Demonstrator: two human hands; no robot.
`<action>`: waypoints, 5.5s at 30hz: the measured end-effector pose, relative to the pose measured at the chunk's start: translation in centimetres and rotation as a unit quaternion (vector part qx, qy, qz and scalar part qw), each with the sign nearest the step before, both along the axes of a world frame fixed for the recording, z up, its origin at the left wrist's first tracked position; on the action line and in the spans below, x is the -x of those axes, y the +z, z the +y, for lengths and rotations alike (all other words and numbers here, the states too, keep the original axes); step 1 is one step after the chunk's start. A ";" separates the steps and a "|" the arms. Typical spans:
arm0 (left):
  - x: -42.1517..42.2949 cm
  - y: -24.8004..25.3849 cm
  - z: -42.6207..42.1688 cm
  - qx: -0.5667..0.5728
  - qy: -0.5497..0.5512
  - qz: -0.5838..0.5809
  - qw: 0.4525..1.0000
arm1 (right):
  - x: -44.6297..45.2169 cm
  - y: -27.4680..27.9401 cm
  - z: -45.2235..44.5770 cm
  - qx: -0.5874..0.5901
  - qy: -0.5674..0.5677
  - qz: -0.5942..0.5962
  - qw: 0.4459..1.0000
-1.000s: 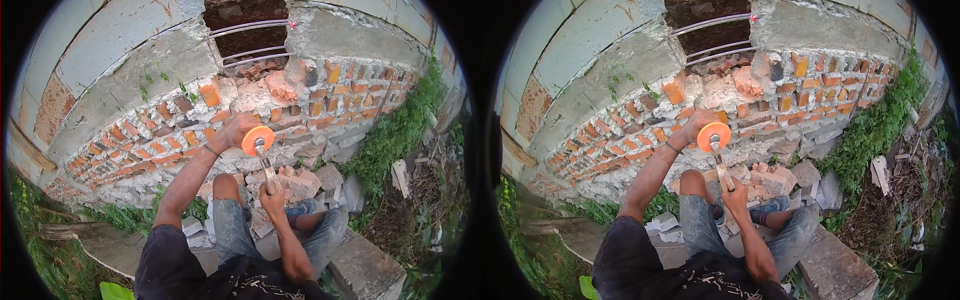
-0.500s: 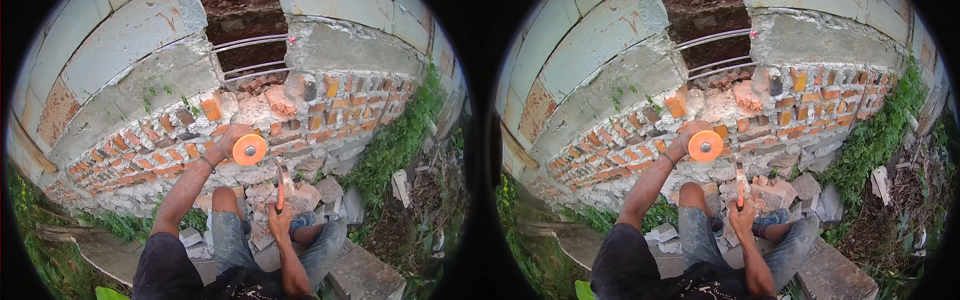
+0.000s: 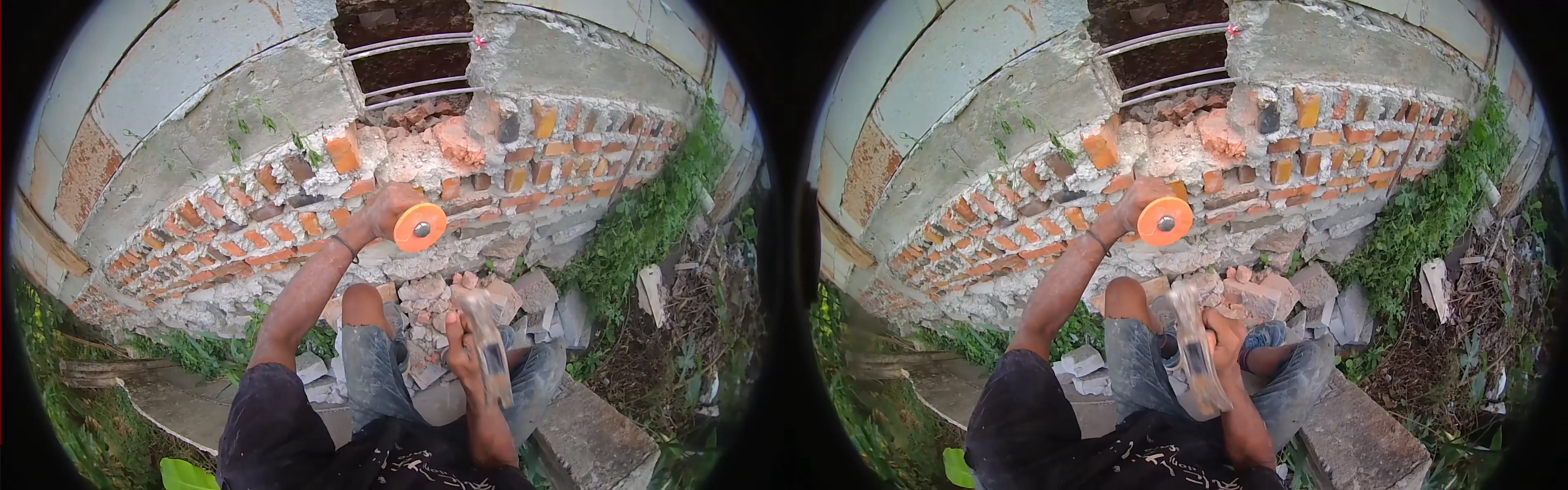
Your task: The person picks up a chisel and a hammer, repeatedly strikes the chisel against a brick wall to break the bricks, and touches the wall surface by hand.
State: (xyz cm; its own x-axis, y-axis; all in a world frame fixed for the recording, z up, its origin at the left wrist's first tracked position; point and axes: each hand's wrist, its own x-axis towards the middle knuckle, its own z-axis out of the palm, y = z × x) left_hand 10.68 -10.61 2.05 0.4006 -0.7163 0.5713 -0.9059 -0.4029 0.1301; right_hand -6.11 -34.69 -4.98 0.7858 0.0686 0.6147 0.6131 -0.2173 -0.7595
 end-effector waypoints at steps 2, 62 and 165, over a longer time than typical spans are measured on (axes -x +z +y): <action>0.1 0.0 -0.3 0.025 0.003 0.003 1.000 | 0.9 3.2 -0.4 -0.249 0.024 -0.079 0.965; -0.3 0.0 0.3 0.064 0.024 -0.030 0.997 | -2.5 -3.6 2.3 0.065 -0.079 0.002 0.995; -0.8 0.5 0.5 0.092 0.029 -0.012 0.995 | -3.5 -3.2 4.8 -0.005 -0.052 0.205 0.977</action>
State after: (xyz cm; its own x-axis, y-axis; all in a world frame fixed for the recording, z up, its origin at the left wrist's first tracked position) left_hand 11.44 -10.16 2.54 0.4224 -0.5743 0.7013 -0.8858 -0.4256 0.1850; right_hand -2.62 -29.92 -8.15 0.9684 -0.0291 0.2478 0.2327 -0.2535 -0.9389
